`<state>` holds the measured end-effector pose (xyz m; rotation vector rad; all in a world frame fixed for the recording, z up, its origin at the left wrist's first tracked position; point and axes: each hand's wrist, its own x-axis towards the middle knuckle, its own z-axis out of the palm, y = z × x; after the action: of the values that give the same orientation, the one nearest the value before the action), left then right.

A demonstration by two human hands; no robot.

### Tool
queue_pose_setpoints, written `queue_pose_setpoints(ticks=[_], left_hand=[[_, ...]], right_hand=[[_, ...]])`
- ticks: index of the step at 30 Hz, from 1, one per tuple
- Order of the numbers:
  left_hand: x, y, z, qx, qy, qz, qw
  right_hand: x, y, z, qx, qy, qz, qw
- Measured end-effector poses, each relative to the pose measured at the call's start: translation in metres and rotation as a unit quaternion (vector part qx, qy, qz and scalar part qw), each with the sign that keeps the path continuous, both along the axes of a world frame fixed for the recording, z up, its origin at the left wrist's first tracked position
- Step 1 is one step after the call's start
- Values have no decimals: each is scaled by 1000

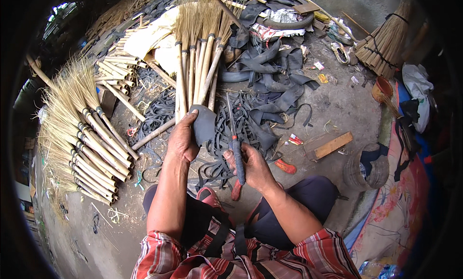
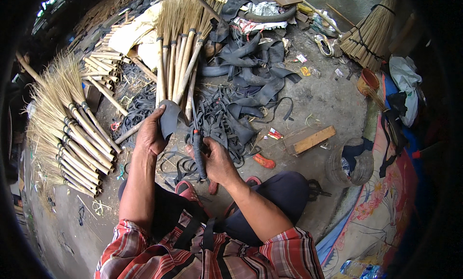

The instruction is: The person sits on the floor and uses shears to cut a piece of black rubber into smaller strips. They repeatedly pick up rubber pieces, cut them, and place the cut pieces on the floor.

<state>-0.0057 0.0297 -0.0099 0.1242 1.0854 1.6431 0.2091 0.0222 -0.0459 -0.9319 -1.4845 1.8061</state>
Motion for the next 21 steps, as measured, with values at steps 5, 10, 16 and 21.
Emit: queue_pose_setpoints(ticks=[5, 10, 16, 21], left_hand=[[-10, 0, 7, 76, 154, 47, 984], [-21, -3, 19, 92, 226, 148, 958], [-33, -14, 22, 124, 212, 173, 954], [-25, -17, 16, 146, 245, 178, 942]], right_hand=[[-3, -5, 1, -29, 25, 51, 998], [-1, -19, 2, -47, 110, 138, 983], [-1, -28, -3, -3, 76, 230, 970], [-6, -34, -2, -61, 100, 254, 960]])
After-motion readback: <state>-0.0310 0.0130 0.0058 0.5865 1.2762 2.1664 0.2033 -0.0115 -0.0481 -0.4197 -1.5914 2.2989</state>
